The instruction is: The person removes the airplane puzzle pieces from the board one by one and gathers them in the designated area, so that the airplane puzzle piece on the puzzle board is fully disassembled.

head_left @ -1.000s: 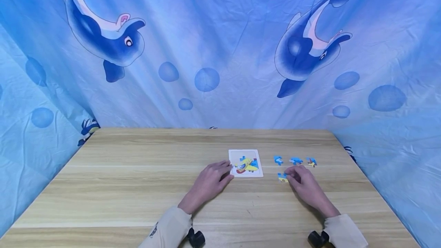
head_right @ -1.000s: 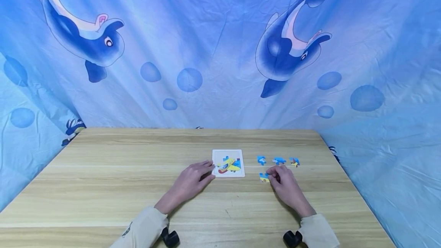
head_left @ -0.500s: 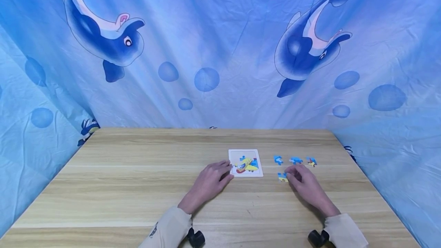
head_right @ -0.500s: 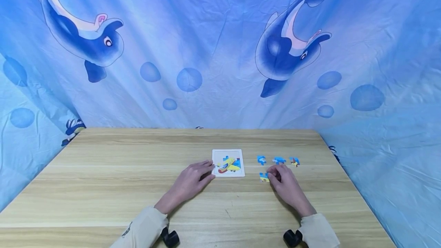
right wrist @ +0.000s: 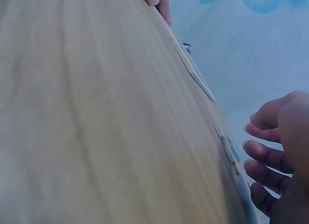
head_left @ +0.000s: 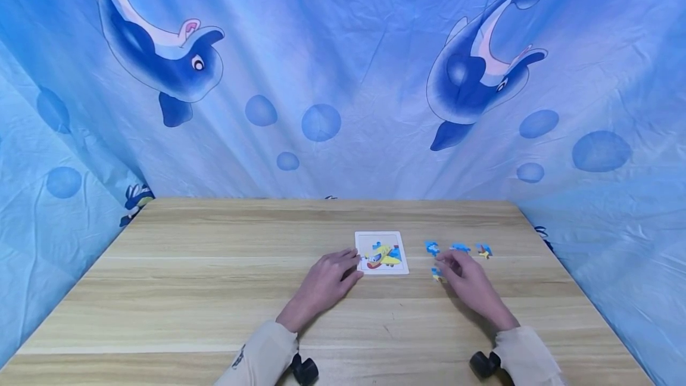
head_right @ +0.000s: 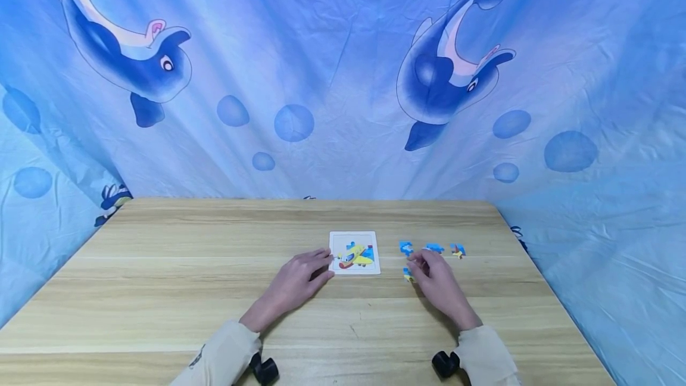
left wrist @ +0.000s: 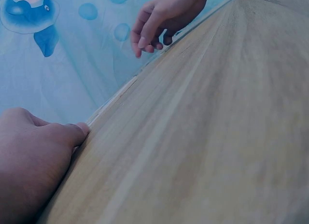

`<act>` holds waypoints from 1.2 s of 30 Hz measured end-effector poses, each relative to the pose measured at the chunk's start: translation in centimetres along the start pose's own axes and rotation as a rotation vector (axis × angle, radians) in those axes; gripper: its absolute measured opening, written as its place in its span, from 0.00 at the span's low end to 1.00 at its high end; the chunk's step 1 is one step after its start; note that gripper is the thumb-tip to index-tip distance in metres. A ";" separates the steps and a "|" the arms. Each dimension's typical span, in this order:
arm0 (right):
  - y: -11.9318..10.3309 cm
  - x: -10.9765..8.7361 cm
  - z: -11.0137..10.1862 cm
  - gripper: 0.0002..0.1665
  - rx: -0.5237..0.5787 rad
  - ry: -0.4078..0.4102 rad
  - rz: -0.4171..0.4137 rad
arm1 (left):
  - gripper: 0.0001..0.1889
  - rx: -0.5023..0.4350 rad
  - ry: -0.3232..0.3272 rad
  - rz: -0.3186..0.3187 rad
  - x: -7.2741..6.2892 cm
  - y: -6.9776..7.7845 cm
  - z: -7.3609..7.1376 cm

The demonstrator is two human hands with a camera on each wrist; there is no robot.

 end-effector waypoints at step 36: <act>-5.8 5.6 5.7 0.08 0.092 -0.095 -0.153 | 0.20 0.004 -0.008 -0.007 0.1 -0.1 0.0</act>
Point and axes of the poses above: each hand's wrist, its own x-axis towards the middle knuckle, its own z-axis out of the palm, y = z × x, the point moved 6 cm from there along x, towards the middle knuckle, and after that the axes turned 11 degrees about -y, right-handed, at the moved point
